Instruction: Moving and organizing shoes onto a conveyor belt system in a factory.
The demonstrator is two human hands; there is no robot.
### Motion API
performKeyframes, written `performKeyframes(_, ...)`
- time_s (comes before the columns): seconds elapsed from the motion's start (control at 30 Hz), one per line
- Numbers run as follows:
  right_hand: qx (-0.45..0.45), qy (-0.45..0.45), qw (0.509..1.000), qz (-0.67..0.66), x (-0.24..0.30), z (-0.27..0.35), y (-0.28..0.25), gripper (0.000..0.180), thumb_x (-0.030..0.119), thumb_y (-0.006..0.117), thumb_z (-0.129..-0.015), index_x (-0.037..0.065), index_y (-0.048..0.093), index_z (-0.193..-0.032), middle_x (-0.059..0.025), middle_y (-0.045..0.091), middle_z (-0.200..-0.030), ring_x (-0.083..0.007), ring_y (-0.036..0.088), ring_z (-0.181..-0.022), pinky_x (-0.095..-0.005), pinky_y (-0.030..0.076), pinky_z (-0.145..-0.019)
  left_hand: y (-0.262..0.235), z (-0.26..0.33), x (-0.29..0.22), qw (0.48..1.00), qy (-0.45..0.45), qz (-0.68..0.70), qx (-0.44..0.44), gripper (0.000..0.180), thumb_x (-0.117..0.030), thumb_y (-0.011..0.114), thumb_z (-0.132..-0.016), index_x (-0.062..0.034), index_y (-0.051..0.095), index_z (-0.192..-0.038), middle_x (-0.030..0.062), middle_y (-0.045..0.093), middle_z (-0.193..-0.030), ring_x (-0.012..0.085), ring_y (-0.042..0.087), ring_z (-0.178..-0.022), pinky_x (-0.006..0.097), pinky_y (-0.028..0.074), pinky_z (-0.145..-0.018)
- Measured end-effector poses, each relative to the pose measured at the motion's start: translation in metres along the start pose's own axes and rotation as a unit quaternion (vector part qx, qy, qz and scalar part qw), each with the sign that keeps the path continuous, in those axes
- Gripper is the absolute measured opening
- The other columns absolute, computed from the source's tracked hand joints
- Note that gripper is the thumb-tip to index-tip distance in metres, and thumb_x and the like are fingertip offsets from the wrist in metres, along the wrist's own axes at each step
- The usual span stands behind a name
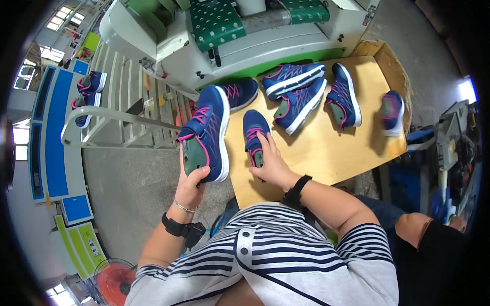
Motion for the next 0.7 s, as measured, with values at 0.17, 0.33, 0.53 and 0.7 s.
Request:
performKeyframes(0.17, -0.012, -0.020, 0.985, -0.170, -0.002, -0.012, -0.040, 0.083, 0.005, 0.072, -0.076, 0.008, 0.030, -0.148, -0.0229, 0.049, -0.133, -0.0335, 0.048, -0.127, -0.0376, 0.038, -0.108, -0.002, -0.032, -0.021, 0.990, -0.021, 0.110, -0.087, 0.080, 0.001, 0.064, -0.080, -0.0053, 0.029, -0.152, 0.0096, 0.050, -0.140, 0.0231, 0.051, -0.126, 0.037, 0.041, -0.108)
performKeyframes(0.33, 0.006, 0.109, 0.923, -0.368, 0.060, -0.033, -0.179, 0.070, 0.001, 0.072, -0.080, 0.013, 0.034, -0.138, -0.0078, 0.056, -0.111, -0.0130, 0.056, -0.100, -0.0277, 0.049, -0.083, 0.037, -0.105, -0.084, 0.986, -0.008, 0.165, -0.034, 0.043, -0.007, 0.062, -0.085, 0.0003, 0.057, -0.127, 0.0085, 0.065, -0.122, 0.0224, 0.061, -0.114, 0.036, 0.046, -0.104)
performKeyframes(0.53, -0.271, -0.185, 0.928, -0.179, 0.111, -0.153, -0.319, 0.054, 0.012, 0.070, -0.081, 0.006, 0.043, -0.128, -0.0145, 0.058, -0.119, -0.0221, 0.053, -0.119, -0.0338, 0.041, -0.101, 0.111, -0.256, -0.145, 0.981, 0.193, 0.035, -0.012, 0.052, -0.009, 0.066, -0.084, -0.0036, 0.050, -0.133, 0.0077, 0.063, -0.118, 0.0220, 0.064, -0.105, 0.035, 0.053, -0.091)
performKeyframes(0.7, -0.380, -0.233, 0.894, -0.036, 0.050, -0.346, -0.345, 0.055, 0.011, 0.065, -0.086, 0.007, 0.044, -0.137, -0.0276, 0.055, -0.131, -0.0394, 0.056, -0.119, -0.0433, 0.046, -0.100, 0.130, -0.398, -0.127, 0.784, 0.229, -0.476, -0.327, 0.074, -0.023, 0.070, -0.088, -0.0081, 0.034, -0.151, 0.0171, 0.055, -0.135, 0.0302, 0.054, -0.122, 0.040, 0.042, -0.104)
Point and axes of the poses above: each hand's wrist, its own z-axis away from the middle knuckle, its own y-axis out of the palm, x = y × z, the point moved 3 cm from there along -z, towards the middle knuckle
